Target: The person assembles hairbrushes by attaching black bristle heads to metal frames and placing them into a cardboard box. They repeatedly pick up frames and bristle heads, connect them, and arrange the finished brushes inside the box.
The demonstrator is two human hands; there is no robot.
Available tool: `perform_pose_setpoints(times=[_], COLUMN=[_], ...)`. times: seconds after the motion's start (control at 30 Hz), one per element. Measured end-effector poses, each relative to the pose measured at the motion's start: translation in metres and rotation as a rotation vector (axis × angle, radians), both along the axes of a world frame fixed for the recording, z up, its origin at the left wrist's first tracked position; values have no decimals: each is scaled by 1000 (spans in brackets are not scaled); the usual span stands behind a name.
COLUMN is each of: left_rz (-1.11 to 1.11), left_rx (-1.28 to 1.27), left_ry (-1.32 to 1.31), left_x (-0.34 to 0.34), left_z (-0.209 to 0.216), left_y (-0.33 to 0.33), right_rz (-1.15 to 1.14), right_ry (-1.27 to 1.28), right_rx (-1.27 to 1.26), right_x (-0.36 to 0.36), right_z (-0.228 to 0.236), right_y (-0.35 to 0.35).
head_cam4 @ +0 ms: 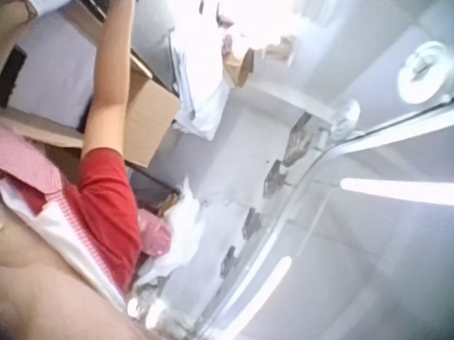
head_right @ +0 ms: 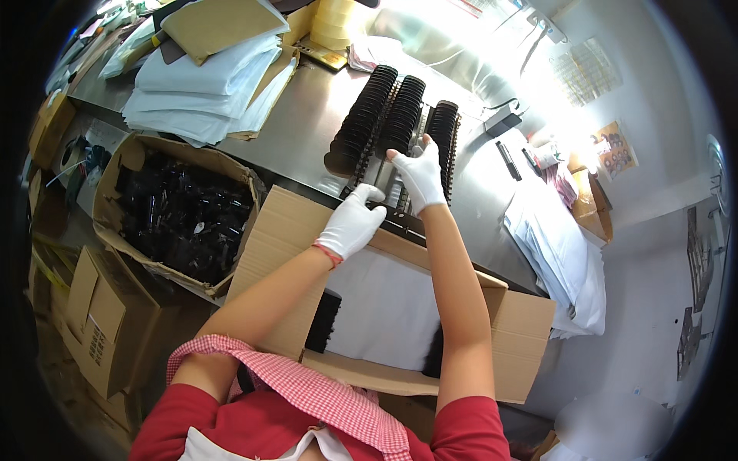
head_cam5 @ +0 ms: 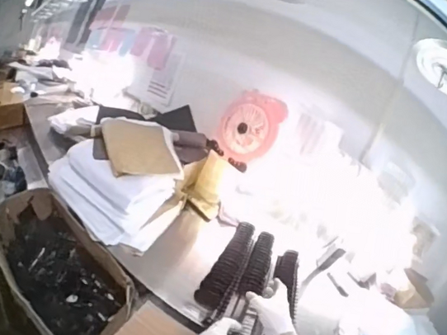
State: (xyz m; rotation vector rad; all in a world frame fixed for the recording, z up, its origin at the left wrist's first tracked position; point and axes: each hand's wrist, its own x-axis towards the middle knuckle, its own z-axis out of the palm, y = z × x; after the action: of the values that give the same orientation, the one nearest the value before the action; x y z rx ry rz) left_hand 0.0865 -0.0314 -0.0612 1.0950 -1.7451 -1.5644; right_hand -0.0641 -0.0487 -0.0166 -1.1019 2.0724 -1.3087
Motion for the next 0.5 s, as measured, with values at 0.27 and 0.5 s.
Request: perform_pose_setpoints(times=[0.27,0.5], left_rz=[-117,-104], left_rx=[-379,-221], left_ry=[-308,-355], left_x=[-34,-35], left_z=[-18,-16], left_y=[14,17], right_rz=[311,404], right_ry=[-14,918], right_rx=[-165,-348], right_x=[-25,2], right_z=[-52,-52], right_y=[-37,-36])
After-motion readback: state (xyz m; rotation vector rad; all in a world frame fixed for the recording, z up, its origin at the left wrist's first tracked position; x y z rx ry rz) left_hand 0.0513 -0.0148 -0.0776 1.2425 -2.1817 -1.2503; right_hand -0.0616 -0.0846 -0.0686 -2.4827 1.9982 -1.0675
